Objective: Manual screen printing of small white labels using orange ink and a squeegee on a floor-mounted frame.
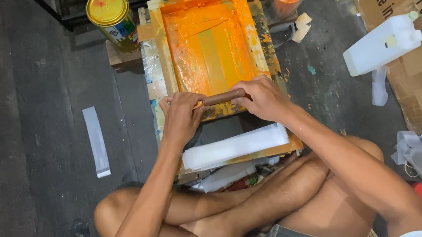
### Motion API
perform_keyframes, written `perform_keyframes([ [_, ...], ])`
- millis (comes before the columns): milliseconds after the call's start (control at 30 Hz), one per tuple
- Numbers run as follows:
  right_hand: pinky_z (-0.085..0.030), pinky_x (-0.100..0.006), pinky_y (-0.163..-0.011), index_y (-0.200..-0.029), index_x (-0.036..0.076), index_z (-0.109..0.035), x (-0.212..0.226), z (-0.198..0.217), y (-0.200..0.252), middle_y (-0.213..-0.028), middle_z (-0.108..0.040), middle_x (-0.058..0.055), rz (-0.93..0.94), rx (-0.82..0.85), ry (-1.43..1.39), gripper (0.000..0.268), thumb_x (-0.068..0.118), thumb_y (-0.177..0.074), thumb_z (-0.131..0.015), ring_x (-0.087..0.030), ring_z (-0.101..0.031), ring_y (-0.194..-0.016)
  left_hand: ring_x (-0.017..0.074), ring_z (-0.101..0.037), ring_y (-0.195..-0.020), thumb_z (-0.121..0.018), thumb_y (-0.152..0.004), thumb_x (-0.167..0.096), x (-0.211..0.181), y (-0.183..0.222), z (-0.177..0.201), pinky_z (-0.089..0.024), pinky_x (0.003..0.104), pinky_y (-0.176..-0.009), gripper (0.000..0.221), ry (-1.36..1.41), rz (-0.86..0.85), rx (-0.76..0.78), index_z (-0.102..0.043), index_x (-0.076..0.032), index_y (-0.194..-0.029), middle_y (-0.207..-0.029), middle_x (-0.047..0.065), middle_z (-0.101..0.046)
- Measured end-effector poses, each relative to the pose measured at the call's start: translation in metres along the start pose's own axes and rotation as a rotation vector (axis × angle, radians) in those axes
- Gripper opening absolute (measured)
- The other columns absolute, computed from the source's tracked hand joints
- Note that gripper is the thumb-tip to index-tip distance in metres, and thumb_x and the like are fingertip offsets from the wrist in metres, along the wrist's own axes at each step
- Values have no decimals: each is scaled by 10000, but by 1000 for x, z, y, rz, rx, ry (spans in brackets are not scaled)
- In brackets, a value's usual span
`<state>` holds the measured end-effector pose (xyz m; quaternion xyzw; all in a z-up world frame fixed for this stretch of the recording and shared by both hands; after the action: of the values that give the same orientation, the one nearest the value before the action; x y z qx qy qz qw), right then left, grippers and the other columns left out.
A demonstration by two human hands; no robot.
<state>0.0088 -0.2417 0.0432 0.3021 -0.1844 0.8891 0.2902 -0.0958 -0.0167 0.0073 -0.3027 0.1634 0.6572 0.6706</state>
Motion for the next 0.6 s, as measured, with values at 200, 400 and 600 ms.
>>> perform_keyframes([
  [200, -591, -400, -741, -1047, 40, -758, 2, 5, -5, -831, -773, -164, -9, 15, -36, 150, 1, -906, -728, -313, -752, -801, 196, -608, -1038, -724, -927, -115, 13, -5, -9, -254, 467, -1038, 185, -15, 37, 5, -743, -190, -1096, -944, -21, -706],
  [400, -575, -445, -814, -1110, 28, -747, -29, 21, -78, -890, -760, -149, 62, -60, 1, 198, -12, -917, -729, -340, -741, -883, 288, -586, -1156, -675, -963, -113, 28, -82, 10, -260, 572, -1068, 173, -63, 59, -93, -720, -185, -1113, -1080, 47, -707],
  [600, -556, -436, -740, -1092, 74, -756, -77, 11, -136, -843, -749, -124, 53, -181, -10, 161, 43, -935, -770, -389, -726, -875, 248, -604, -1055, -708, -952, -116, 57, -145, -1, -260, 534, -1030, 163, 0, 104, -192, -741, -243, -1049, -1006, -45, -729],
])
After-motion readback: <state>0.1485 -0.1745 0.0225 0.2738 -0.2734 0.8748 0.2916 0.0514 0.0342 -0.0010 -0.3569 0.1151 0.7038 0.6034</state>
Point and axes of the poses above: each hand's wrist, its own y-axis away from the middle knuckle, its own z-axis out of the back of the hand, x = y × z, the point moved 1 cm from there along -y, towards the middle knuckle
